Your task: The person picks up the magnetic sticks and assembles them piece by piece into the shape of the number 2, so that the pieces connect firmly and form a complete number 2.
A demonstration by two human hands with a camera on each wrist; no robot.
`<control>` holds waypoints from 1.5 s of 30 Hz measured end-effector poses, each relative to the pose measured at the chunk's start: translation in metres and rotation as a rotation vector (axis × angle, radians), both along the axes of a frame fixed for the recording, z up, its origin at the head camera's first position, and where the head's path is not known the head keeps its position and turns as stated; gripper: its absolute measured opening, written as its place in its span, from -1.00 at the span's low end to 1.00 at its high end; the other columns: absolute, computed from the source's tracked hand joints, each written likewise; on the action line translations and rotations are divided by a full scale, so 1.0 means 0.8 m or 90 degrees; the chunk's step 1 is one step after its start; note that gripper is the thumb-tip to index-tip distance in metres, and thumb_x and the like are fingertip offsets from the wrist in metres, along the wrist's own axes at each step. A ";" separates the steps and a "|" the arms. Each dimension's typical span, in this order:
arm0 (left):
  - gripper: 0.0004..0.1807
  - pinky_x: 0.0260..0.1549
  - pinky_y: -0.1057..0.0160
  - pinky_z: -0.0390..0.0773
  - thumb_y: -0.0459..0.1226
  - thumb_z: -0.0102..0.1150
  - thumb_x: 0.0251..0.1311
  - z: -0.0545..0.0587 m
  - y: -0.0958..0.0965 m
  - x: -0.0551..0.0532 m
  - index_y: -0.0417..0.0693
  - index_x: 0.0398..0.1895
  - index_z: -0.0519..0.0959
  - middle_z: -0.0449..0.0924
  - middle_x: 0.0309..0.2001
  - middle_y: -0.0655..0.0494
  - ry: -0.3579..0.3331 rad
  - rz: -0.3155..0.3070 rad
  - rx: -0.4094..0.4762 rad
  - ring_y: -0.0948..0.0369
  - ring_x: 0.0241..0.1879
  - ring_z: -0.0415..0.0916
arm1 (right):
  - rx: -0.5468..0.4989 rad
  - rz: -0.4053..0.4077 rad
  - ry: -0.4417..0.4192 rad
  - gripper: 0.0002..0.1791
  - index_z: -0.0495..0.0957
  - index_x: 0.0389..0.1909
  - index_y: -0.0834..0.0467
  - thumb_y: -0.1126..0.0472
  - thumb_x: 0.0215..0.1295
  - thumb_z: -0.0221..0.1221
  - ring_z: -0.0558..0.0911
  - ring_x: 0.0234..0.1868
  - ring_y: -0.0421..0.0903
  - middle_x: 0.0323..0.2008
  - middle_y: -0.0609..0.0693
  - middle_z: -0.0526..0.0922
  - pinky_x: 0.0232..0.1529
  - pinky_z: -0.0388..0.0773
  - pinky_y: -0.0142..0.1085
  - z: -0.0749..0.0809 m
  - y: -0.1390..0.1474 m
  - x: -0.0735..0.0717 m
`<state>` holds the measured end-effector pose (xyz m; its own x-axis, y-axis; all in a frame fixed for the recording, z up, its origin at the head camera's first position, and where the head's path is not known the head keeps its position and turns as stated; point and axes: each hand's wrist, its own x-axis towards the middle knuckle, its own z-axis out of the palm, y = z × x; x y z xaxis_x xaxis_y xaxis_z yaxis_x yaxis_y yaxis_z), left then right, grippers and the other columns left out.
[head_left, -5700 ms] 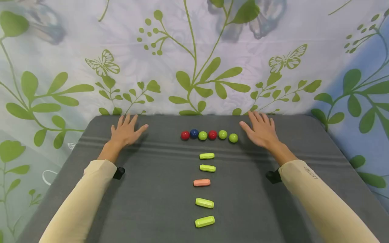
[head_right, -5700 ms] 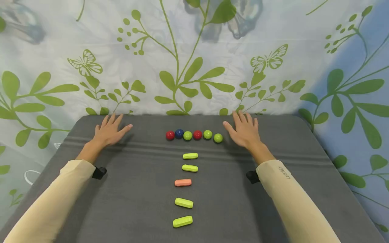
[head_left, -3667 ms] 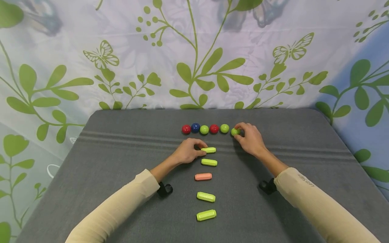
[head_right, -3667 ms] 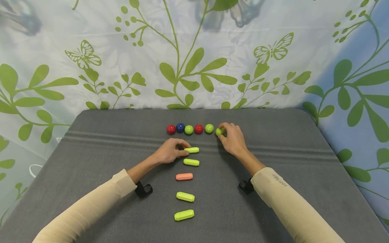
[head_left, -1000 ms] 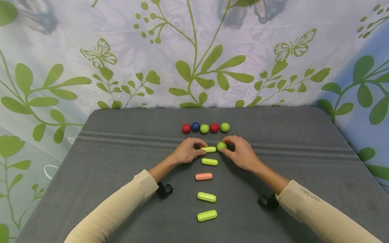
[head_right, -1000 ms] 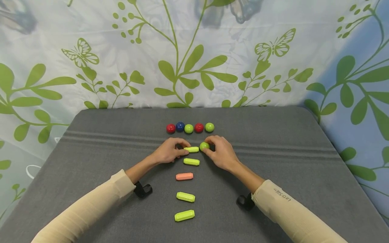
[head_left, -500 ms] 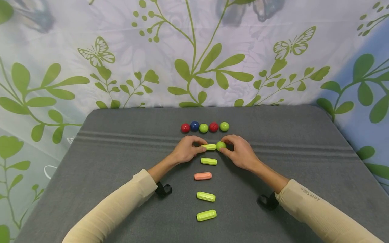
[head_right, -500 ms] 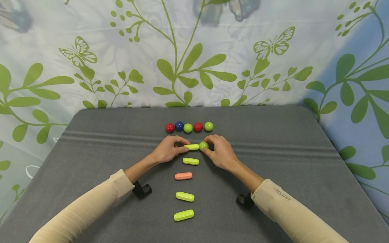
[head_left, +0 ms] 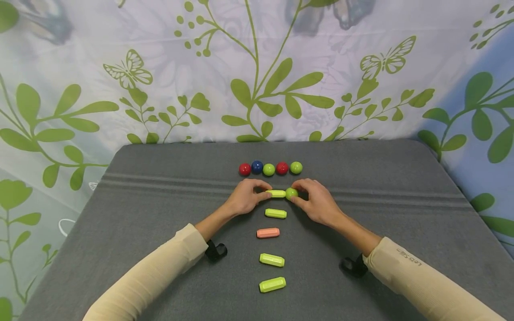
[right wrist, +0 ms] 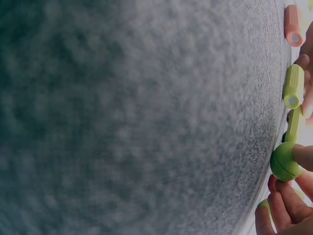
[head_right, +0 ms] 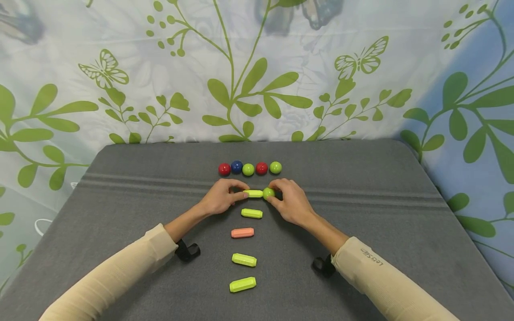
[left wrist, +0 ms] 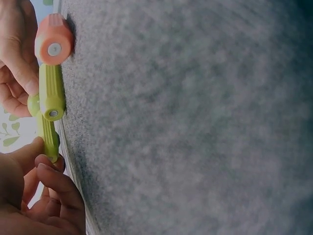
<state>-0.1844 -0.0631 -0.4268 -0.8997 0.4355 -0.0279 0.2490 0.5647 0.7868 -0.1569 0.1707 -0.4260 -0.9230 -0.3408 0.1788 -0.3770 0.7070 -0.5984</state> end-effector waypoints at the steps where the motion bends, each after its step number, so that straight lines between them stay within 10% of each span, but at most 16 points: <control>1: -0.77 -0.52 0.34 0.40 -0.26 0.26 0.31 0.000 0.000 0.000 -0.12 -0.02 0.68 0.63 -0.14 0.05 -0.001 0.001 -0.001 0.29 -0.55 0.43 | 0.000 0.001 0.000 -0.70 0.61 -0.02 0.24 0.26 0.26 0.34 0.56 -0.03 0.11 -0.09 0.14 0.62 -0.01 0.46 0.05 0.000 0.000 0.000; 24: -0.78 -0.50 0.31 0.48 -0.25 0.26 0.32 -0.002 -0.001 0.000 -0.13 -0.04 0.67 0.63 -0.16 0.05 -0.048 0.015 0.044 0.25 -0.51 0.49 | 0.000 0.003 0.000 -0.70 0.60 -0.01 0.24 0.28 0.25 0.34 0.56 -0.02 0.11 -0.08 0.14 0.62 -0.01 0.46 0.05 0.000 0.000 0.001; 35: -0.82 -0.46 0.26 0.43 -0.30 0.23 0.33 0.006 -0.011 -0.015 -0.23 -0.11 0.65 0.58 -0.32 0.01 0.063 0.195 0.151 0.15 -0.49 0.45 | -0.001 0.001 0.002 -0.70 0.60 -0.01 0.24 0.29 0.24 0.35 0.55 -0.04 0.10 -0.08 0.14 0.62 -0.02 0.45 0.04 0.000 -0.001 0.001; 45: -0.49 -0.08 -0.03 0.38 -0.24 0.27 0.29 0.007 -0.029 -0.038 -0.13 0.29 0.45 0.40 0.06 -0.18 0.048 0.297 0.056 -0.06 -0.06 0.39 | 0.002 0.008 0.004 -0.69 0.61 -0.01 0.26 0.28 0.25 0.34 0.56 -0.04 0.10 -0.09 0.14 0.62 -0.01 0.46 0.04 0.001 -0.001 -0.001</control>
<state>-0.2148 -0.0859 -0.4214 -0.9978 -0.0176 0.0633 0.0425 0.5618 0.8262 -0.1574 0.1696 -0.4250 -0.9176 -0.3525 0.1837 -0.3894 0.7039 -0.5941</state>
